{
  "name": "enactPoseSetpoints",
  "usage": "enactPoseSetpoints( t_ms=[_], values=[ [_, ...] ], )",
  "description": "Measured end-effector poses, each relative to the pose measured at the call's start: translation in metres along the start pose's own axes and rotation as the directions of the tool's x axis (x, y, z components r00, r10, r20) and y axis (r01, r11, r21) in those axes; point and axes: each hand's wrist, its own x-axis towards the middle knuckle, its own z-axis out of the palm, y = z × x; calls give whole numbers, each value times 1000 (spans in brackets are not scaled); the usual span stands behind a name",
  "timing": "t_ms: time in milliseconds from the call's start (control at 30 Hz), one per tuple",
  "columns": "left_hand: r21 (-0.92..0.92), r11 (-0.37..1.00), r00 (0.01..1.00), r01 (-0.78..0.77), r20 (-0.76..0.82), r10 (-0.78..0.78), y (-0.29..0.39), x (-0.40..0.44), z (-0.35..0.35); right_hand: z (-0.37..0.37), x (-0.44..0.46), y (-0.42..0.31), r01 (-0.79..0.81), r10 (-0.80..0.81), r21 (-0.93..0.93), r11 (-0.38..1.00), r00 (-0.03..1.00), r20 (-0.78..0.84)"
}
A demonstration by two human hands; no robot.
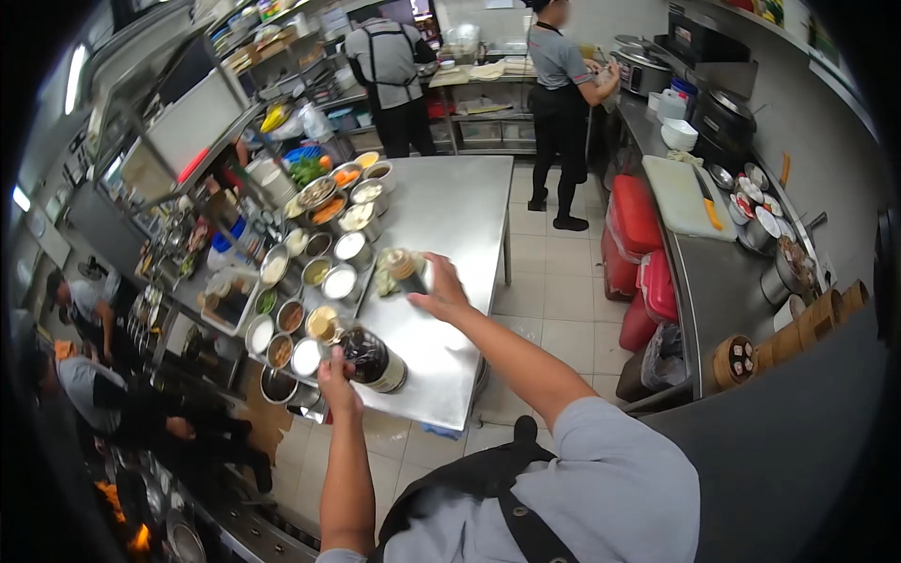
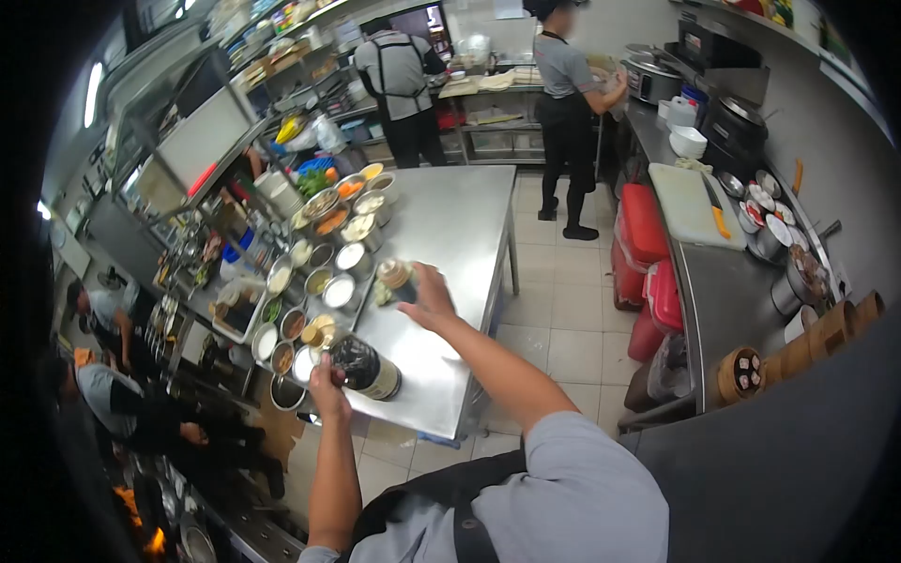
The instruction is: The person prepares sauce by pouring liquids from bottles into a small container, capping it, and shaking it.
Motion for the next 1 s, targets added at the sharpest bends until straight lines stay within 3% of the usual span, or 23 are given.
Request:
enactPoseSetpoints(
  t_ms=[100, 167, 200, 233, 333, 567, 633, 767, 933, 1000],
  values=[
    [174, 985, 1000, 4, 18, -7, -11, 11, 12, 11, 59, 1, 199, -199, -41, 979, 980, 2],
    [354, 934, 996, 36, -91, -4, -7, 15, 26, 18, 85, -1, 119, -98, -93, 989, 973, 209],
    [369, 925, 990, 91, -134, -44, -3, 13, 31, 23, 92, -3, 68, -14, -203, 977, 966, 256],
    [384, 912, 980, 144, -183, -78, 5, 9, 45, 36, 111, 17, 65, 36, -171, 983, 850, 526],
    [303, 938, 985, 170, -93, -149, 10, 13, 41, 67, 102, 55, 152, -149, 29, 988, 887, 437],
    [273, 943, 972, 190, 81, -219, -7, 61, 37, -4, 4, 24, 195, -189, 34, 980, 867, 461],
    [292, 939, 967, 183, 117, -225, -11, 75, 56, -15, -25, 1, 159, -106, -55, 986, 839, 533],
    [306, 935, 939, 177, 233, -254, -20, 100, 96, -2, -64, -18, 209, -199, 38, 977, 841, 502],
    [361, 924, 894, 127, 361, -264, -23, 113, 118, 4, -68, -52, 76, -33, -73, 994, 883, 469],
    [187, 963, 927, 193, 288, -242, -36, 112, 103, 11, -68, -54, 35, 3, -87, 996, 916, 400]
  ],
)
